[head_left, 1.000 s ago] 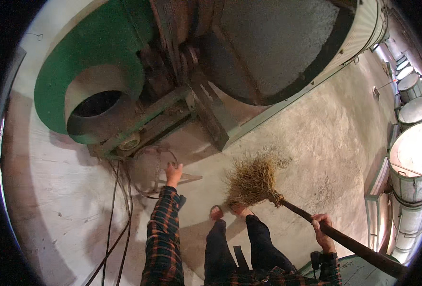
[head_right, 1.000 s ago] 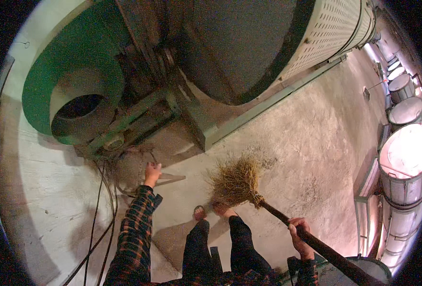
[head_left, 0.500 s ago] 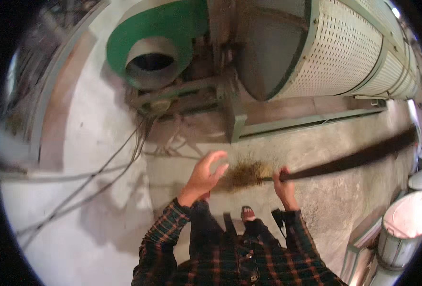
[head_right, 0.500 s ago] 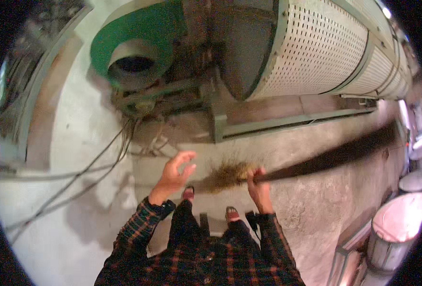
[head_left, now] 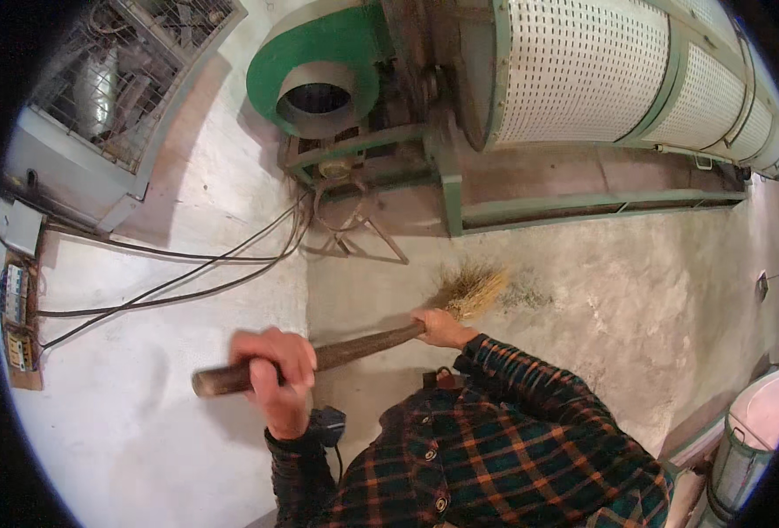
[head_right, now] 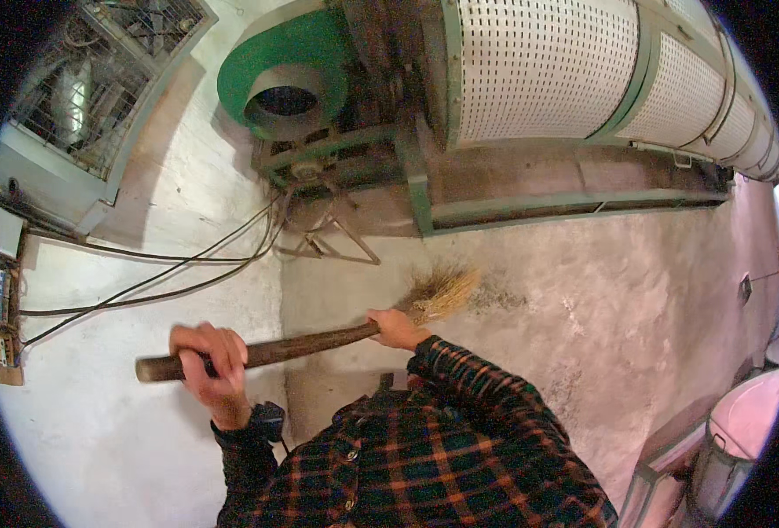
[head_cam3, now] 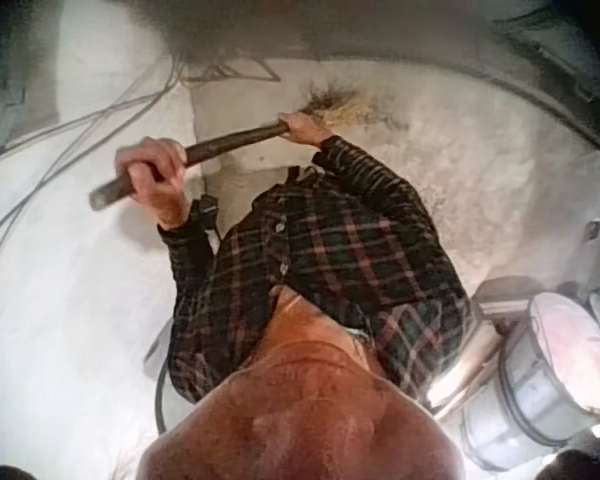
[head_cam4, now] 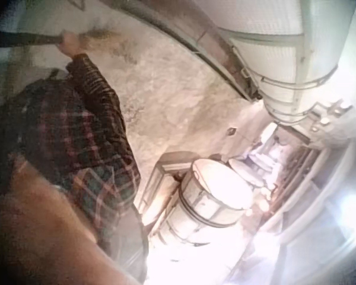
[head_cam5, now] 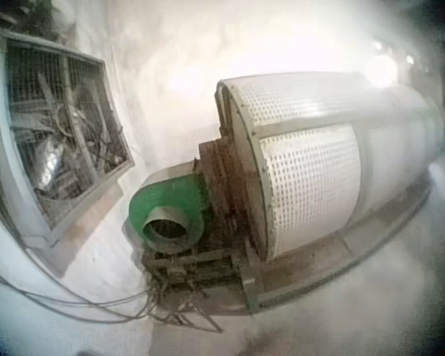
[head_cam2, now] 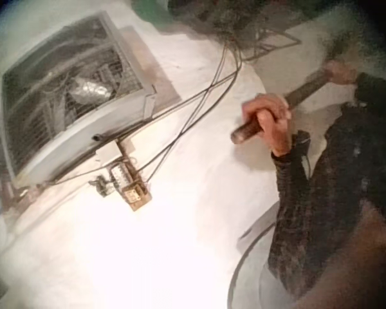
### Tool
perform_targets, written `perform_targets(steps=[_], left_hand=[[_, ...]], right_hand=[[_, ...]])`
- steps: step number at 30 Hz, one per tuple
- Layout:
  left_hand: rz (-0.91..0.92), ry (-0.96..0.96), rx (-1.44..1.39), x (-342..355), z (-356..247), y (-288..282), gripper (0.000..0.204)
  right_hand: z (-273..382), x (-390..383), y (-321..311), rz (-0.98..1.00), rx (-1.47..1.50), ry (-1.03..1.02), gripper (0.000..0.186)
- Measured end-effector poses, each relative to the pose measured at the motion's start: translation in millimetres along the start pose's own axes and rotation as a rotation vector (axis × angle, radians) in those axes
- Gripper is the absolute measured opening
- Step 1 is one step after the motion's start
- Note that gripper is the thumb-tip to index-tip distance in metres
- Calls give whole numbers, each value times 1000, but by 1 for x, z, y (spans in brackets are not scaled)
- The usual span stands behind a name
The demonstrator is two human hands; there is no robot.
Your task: Sweep the concrete floor of a warehouse or industrial room containing large cylindrical tanks using a broom.
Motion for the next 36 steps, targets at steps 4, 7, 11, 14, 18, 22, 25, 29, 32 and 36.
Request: perform_targets(steps=[4, 7, 11, 14, 18, 22, 25, 29, 32, 36], left_hand=[[126, 126, -115, -40, -28, 6, 25], [306, 125, -175, -69, -69, -25, 22], [-45, 479, -369, -60, -145, -61, 28], [190, 517, -230, -52, -158, -41, 33], [117, 578, 119, -102, -110, -65, 26], [306, 98, -139, -74, 11, 39, 26], [330, 93, -249, -82, 40, 84, 23], [442, -3, -359, -86, 49, 122, 21], [286, -138, -352, -100, 81, 137, 20], [257, -215, -425, -115, 84, 152, 19]], right_hand=[[-35, -24, 37, 179, -11, 42, 25], [12, -38, 25, -30, 87, -142, 24], [75, -21, 27, -143, 189, -260, 19], [90, 7, 29, -111, 249, -274, 21], [43, 29, 21, -61, 205, -303, 17], [-62, -3, 27, -48, 147, -92, 20], [-124, -63, -14, -171, 83, 27, 20], [-153, -116, -71, -142, -23, 182, 20], [-179, -165, -125, -373, -184, 112, 21], [-181, -206, -176, -396, -120, 237, 28]])
Point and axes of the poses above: each hand's wrist, its own x-axis towards the middle knuckle, its own y-axis out of the palm, z = x × y, the point moved 9 cm from there along x, towards the middle knuckle, and after that the axes turned 4 degrees about y, right-handed, at the moved point
